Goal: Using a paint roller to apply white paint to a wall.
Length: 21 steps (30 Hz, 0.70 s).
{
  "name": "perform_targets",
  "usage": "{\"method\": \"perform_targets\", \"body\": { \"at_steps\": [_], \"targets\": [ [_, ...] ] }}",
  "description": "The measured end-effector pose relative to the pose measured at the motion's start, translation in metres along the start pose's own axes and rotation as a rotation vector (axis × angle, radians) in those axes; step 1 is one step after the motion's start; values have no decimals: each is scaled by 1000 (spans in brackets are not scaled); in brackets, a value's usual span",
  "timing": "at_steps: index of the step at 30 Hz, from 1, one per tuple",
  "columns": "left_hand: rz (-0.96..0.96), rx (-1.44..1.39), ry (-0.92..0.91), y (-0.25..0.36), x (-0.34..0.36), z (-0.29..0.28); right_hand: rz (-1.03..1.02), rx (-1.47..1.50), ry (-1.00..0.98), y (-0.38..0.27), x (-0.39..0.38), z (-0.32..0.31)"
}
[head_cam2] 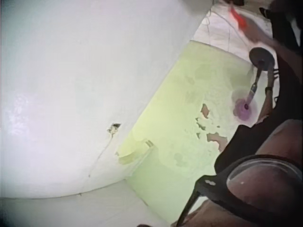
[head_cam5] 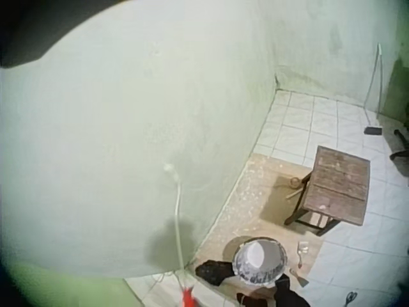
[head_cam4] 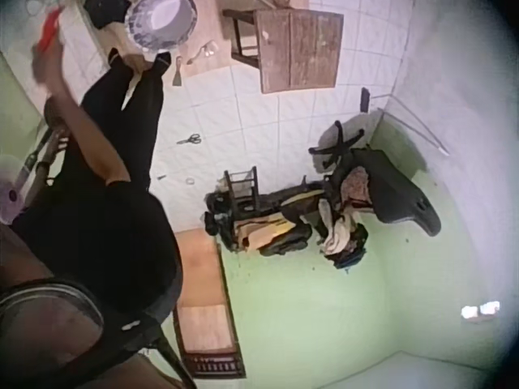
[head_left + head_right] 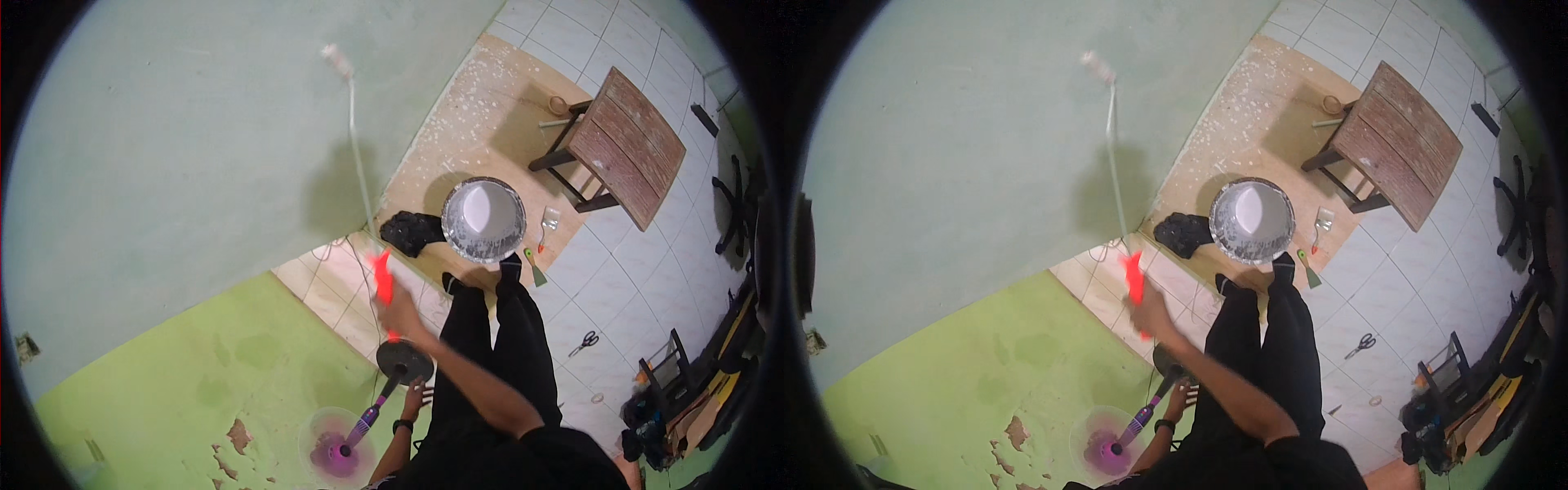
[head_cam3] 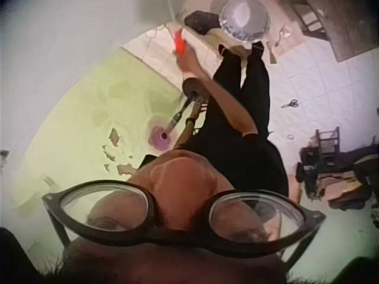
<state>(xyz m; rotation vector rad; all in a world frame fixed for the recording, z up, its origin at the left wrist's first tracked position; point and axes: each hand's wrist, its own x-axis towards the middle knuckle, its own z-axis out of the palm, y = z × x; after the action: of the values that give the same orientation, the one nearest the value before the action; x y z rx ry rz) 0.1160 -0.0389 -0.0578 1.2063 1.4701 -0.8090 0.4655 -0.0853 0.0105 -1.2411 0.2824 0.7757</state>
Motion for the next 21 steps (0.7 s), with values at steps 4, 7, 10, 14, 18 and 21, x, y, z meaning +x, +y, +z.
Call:
{"method": "perform_targets", "body": {
  "at_steps": [4,7,10,14,18,21],
  "targets": [
    [72,-25,-25,9,3,10,-264,-365,210,-8,57,-124],
    [-6,-21,-14,-1,9,12,-205,-493,159,-30,-6,-217],
    [47,-38,-4,-9,6,8,51,-765,64,-69,-92,-267],
    [28,-46,-42,2,1,15,259,-917,22,-70,-161,-293],
    [39,-64,-40,-3,1,14,492,-961,-17,-44,-156,-275],
    [49,-76,-48,-5,-1,17,120,-1150,6,51,-125,-286]
  ]
}}
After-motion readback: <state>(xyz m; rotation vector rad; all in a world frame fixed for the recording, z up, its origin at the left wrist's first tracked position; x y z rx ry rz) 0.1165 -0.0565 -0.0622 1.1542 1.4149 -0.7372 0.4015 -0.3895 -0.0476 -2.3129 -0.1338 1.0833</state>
